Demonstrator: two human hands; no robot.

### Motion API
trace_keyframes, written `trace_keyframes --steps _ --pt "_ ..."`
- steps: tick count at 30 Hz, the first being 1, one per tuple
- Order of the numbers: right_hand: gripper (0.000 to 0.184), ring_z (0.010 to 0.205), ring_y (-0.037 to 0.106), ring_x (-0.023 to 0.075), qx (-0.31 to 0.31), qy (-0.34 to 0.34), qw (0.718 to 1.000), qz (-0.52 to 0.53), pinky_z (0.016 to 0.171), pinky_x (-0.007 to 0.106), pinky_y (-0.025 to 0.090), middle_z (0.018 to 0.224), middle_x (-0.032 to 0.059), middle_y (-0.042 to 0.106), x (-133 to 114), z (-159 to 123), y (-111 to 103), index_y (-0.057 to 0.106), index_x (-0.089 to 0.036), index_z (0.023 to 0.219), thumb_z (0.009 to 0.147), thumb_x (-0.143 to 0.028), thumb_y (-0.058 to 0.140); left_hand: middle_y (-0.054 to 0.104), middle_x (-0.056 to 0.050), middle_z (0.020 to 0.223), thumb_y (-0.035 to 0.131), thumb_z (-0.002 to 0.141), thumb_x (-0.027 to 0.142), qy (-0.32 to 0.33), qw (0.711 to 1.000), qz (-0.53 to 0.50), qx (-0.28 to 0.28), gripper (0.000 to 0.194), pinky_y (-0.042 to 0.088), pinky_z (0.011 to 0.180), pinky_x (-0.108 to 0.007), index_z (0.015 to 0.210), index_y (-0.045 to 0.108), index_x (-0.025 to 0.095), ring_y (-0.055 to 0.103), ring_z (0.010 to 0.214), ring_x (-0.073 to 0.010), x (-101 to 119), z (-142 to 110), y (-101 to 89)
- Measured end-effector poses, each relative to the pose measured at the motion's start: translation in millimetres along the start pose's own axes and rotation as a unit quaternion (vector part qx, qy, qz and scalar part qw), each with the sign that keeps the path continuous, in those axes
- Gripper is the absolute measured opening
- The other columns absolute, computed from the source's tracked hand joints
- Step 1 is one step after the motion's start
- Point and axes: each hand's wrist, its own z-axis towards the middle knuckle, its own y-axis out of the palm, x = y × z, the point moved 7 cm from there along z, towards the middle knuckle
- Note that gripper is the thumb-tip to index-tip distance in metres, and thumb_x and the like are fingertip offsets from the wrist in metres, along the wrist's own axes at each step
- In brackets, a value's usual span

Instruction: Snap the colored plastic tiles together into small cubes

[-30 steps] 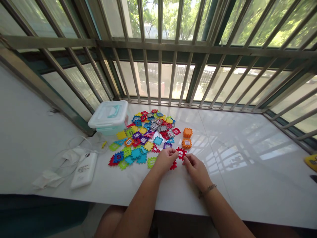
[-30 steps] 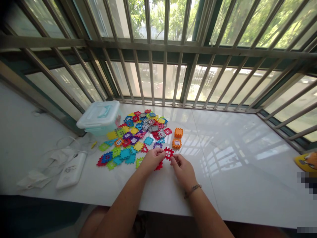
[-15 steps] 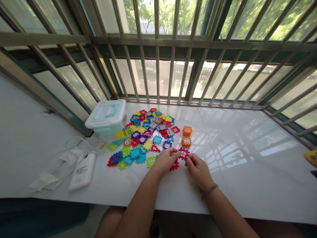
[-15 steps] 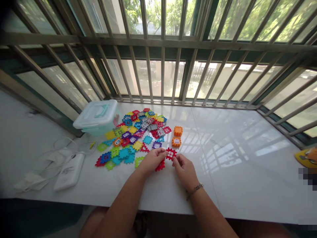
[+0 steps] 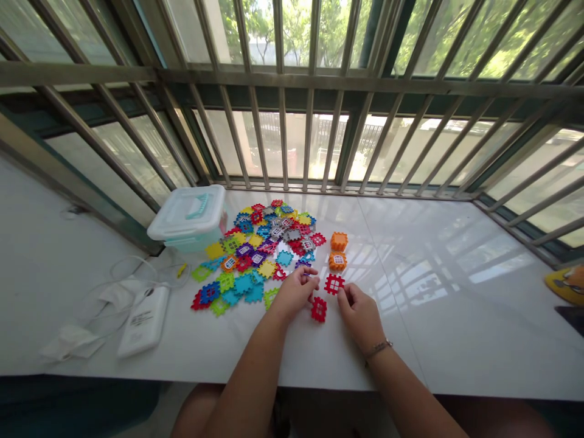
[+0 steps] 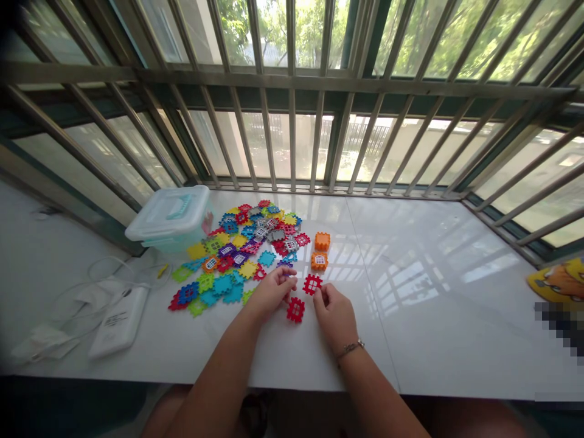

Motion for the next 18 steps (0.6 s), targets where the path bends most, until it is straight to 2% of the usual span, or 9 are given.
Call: trace_keyframes --steps 7,12,16,18 --pt "0.033 0.064 0.058 0.0174 -0.017 0.003 0.992 -0.122 0.062 0.03 0.029 0.07 0.0014 0.065 -4 0 12 0.059 -0.025 0.081 0.106 -0.046 0.054 0.07 0.0 0.078 0.081 0.087 0.051 0.035 0.999 0.031 0.019 0.037 0.046 0.05 -0.023 0.101 0.069 0.019 0.056 0.053 -0.0103 8 0 -1.4" --pt "0.033 0.059 0.055 0.0165 -0.01 0.006 0.984 -0.178 0.061 0.031 0.024 0.067 0.0006 0.062 -6 -1 14 0.053 -0.024 0.081 0.108 -0.044 0.055 0.067 0.001 0.074 0.08 0.087 0.05 0.094 0.992 0.038 0.078 0.034 0.043 0.051 -0.022 0.099 0.072 0.019 0.054 0.056 -0.0113 16 1 -11.0" --pt "0.031 0.058 0.055 0.016 0.001 -0.023 0.988 -0.153 0.059 0.03 0.028 0.065 -0.0019 0.059 -8 -3 10 0.053 -0.025 0.083 0.108 -0.043 0.056 0.064 0.003 0.072 0.079 0.088 0.051 0.121 0.985 0.029 0.12 0.034 0.041 0.054 -0.022 0.099 0.073 0.019 0.053 0.057 -0.0112 19 0 -20.0" --pt "0.028 0.061 0.059 0.016 -0.007 -0.088 0.99 -0.111 0.061 0.029 0.036 0.071 -0.0015 0.062 -17 -8 9 0.056 -0.025 0.086 0.108 -0.042 0.057 0.063 0.002 0.071 0.08 0.088 0.051 0.126 0.984 0.03 0.124 0.035 0.041 0.054 -0.023 0.098 0.073 0.019 0.053 0.058 -0.012 20 0 -20.8"
